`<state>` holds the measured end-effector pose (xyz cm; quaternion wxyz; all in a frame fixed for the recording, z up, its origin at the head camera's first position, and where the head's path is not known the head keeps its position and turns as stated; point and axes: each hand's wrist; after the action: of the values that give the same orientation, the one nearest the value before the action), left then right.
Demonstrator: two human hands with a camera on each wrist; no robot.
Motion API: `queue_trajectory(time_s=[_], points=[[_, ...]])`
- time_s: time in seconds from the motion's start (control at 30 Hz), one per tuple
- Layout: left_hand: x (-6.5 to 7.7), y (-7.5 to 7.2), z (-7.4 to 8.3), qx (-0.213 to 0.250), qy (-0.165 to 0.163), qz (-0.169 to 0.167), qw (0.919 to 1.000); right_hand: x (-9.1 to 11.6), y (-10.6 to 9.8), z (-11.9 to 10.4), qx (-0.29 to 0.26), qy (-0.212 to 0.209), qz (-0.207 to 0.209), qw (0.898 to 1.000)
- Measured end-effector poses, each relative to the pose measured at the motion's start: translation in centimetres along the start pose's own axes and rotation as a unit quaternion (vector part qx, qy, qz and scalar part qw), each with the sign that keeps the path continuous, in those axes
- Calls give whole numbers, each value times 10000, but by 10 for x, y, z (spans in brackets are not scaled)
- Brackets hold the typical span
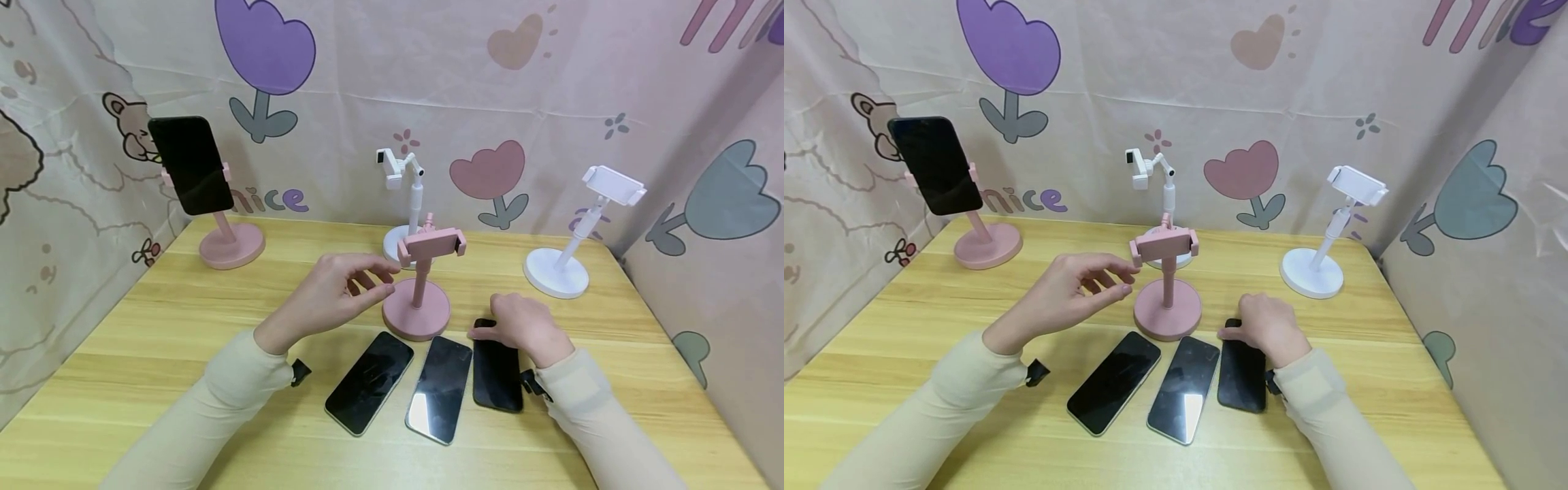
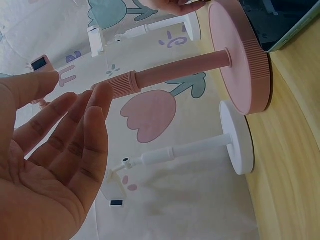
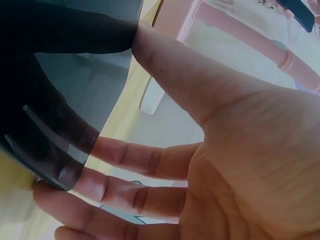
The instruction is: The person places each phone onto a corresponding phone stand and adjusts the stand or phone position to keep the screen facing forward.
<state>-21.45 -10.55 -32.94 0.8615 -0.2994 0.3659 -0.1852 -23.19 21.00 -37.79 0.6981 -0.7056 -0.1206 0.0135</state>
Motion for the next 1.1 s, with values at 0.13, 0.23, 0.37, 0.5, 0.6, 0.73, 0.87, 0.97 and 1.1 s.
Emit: queue_trajectory(time_s=[0.13, 0.23, 0.37, 0.5, 0.6, 0.73, 0.87, 0.97, 1.1], points=[[0, 1, 0, 18, -18, -13, 10000, -1, 0, 1, 47, -208, 5, 9998], [0, 1, -1, 63, -29, -28, 10000, -1, -1, 1, 43, -316, -8, 9995], [0, 2, 0, 75, -46, -28, 10000, -1, -1, 1, -37, -466, 49, 9989], [0, 2, 0, 34, -64, -36, 10000, -2, -2, 1, -123, -661, 164, 9976], [-1, 2, 0, 21, -62, -45, 10000, -2, -2, 1, -175, -780, 174, 9966], [-1, 2, -1, 47, -37, -52, 10000, -2, -4, 0, -217, -935, 123, 9953], [-1, 3, -1, 83, -32, -83, 9999, -3, -5, -1, -291, -1102, 56, 9935], [-1, 3, -1, 110, -47, -123, 9999, -4, -5, -1, -380, -1151, -60, 9926], [0, 4, -1, 140, -58, -150, 9998, -4, -4, -2, -504, -1163, -188, 9918]])
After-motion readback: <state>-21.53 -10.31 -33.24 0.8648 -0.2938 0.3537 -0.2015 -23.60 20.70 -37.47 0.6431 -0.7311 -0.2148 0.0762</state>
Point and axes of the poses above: each hand's wrist, its own x-axis away from the middle knuckle, its own y-axis out of the palm, z = x × y, and after that the axes turned 4 degrees about y, right-handed
